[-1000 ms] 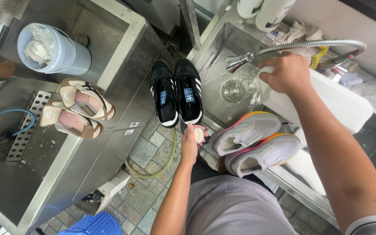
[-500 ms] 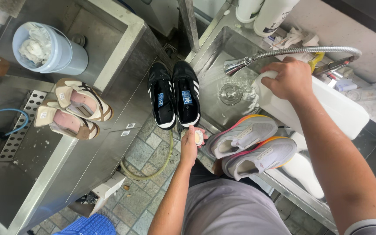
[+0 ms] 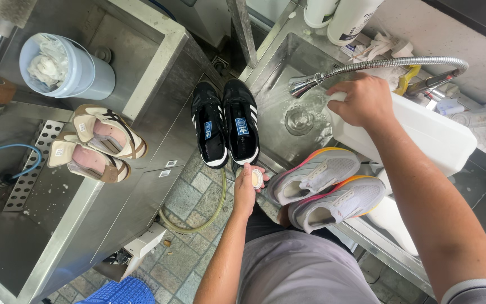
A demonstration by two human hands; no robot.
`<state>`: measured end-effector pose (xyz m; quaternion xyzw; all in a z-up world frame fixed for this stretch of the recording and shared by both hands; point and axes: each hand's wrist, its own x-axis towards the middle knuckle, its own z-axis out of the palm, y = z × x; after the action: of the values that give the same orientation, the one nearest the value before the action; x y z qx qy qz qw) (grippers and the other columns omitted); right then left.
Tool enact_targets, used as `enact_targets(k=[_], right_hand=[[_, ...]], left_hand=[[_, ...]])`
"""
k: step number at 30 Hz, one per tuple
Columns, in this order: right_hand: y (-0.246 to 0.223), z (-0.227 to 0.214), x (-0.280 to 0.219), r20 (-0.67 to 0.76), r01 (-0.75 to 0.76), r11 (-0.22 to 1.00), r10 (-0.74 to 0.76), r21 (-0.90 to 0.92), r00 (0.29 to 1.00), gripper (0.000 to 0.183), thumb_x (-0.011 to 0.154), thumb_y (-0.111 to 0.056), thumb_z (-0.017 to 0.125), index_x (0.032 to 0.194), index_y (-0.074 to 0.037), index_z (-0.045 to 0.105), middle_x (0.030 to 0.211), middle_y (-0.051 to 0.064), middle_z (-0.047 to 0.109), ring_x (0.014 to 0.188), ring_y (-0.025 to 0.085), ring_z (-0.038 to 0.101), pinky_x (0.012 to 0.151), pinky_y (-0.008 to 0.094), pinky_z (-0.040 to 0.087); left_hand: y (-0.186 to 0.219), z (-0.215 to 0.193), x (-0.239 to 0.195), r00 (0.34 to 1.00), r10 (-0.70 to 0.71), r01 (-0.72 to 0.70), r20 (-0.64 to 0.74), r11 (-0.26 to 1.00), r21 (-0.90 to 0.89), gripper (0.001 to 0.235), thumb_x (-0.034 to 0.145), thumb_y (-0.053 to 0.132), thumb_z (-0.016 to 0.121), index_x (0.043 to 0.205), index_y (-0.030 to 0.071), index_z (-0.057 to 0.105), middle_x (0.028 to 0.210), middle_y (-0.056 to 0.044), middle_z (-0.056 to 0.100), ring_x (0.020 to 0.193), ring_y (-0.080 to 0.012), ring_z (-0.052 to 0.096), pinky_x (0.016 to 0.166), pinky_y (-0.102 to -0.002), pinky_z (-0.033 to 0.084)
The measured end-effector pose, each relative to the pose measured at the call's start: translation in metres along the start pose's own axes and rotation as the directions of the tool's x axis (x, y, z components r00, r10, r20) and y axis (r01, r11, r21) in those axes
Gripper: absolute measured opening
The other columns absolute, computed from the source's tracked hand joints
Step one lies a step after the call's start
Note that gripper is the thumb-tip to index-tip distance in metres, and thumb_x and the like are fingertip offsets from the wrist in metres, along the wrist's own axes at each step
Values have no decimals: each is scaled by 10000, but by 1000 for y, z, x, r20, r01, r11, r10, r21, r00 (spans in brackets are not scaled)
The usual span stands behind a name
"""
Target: The person uses a high-pressure steam cleaner to clean the exterior and sole of a beige sneaker, then rinses it under a tap. They proceed to clean a white sneaker with pink and yellow accents using the same steam cleaning method, rotating the shoe to cover all surfaces.
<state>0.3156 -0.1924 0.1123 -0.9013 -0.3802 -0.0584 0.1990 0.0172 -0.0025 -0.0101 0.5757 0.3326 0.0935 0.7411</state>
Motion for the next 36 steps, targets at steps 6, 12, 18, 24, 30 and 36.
enact_targets(k=[6,12,18,24,30,36], right_hand=[[0,-12,-9,-26,-34,999,34,11,999,263,726,-321,778,983,-291,824,804,86,639,779,311,651,733,445,523],[2,-12,-9,-29,9,1000,-8,12,1000,278,721,-326,776,992,-281,818,808,86,675,819,303,667,753,441,534],[-1,1,4,20,-9,1000,9,-20,1000,241,745,-344,776,973,-277,818,856,87,723,880,299,680,806,436,542],[5,-24,-18,-16,51,998,-52,-29,999,302,734,-326,792,1027,-254,797,797,70,699,897,300,667,811,446,531],[33,-65,-64,12,-102,994,102,42,995,432,662,-179,809,1085,-266,809,825,92,669,860,303,655,836,437,543],[72,-116,-186,-142,-376,793,493,480,859,369,805,28,779,1140,-127,799,968,64,655,824,160,627,755,265,498]], left_hand=[[-1,2,2,1000,-4,4,10,1000,-7,588,1076,527,359,1018,39,682,817,-61,716,681,-94,585,594,-237,450],[0,2,2,1000,-1,1,-4,1000,-24,583,1074,527,357,1019,43,678,816,-62,718,677,-96,587,585,-236,438],[1,-8,-4,999,17,-17,-31,1000,-15,581,1074,520,357,1015,44,686,817,-65,723,672,-94,584,589,-239,449],[2,-8,-3,999,-10,10,-31,1000,-6,581,1073,515,362,1007,41,691,813,-66,722,667,-94,584,583,-240,443],[12,-2,-2,999,-36,36,8,999,-1,587,1067,517,360,1001,32,684,856,-58,719,674,-94,591,588,-240,460],[43,40,7,978,-45,58,203,996,-61,478,1087,454,431,1164,25,627,824,-48,578,667,-109,519,612,-243,436]])
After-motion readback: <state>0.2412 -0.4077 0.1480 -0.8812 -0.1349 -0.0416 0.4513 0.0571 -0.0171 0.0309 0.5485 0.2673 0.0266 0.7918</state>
